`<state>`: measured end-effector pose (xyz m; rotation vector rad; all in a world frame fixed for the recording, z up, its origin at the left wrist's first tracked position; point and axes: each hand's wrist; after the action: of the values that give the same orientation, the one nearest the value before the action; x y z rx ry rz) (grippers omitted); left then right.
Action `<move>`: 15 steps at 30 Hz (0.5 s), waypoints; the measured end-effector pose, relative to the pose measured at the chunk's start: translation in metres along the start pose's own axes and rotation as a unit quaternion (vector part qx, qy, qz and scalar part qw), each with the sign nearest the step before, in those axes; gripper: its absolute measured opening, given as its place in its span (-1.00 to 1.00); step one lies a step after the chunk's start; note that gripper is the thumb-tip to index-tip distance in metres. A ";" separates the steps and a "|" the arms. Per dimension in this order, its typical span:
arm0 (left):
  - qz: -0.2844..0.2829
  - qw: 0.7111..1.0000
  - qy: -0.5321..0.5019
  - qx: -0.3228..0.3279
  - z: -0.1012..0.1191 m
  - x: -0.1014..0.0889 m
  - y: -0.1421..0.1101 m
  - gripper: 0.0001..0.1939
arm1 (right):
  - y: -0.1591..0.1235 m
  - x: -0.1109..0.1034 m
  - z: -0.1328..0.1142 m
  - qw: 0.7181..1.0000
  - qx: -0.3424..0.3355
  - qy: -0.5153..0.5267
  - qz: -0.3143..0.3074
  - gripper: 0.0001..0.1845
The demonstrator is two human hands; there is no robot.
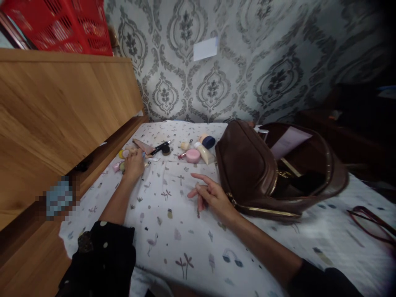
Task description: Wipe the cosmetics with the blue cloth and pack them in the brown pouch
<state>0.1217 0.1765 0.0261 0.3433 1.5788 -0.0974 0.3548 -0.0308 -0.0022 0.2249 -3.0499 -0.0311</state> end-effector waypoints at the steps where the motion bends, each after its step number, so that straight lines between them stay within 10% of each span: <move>1: -0.006 1.000 0.000 0.002 -0.002 0.001 0.000 -0.67 | 0.000 0.000 -0.001 1.000 0.001 0.000 0.000 -0.25; 15: -0.051 0.990 -0.054 0.124 0.033 0.009 -0.007 -0.68 | 0.001 0.001 -0.001 1.000 0.009 -0.005 -0.009 -0.29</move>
<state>0.1515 0.1627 0.0148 0.4424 1.4797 -0.3881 0.3542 -0.0299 -0.0014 0.2536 -3.0601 -0.0053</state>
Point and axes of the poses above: each hand's wrist, its own y-axis towards the middle knuckle, its own x-axis out of the palm, z = x × y, and after that the axes turned 11 degrees about -z, right-handed
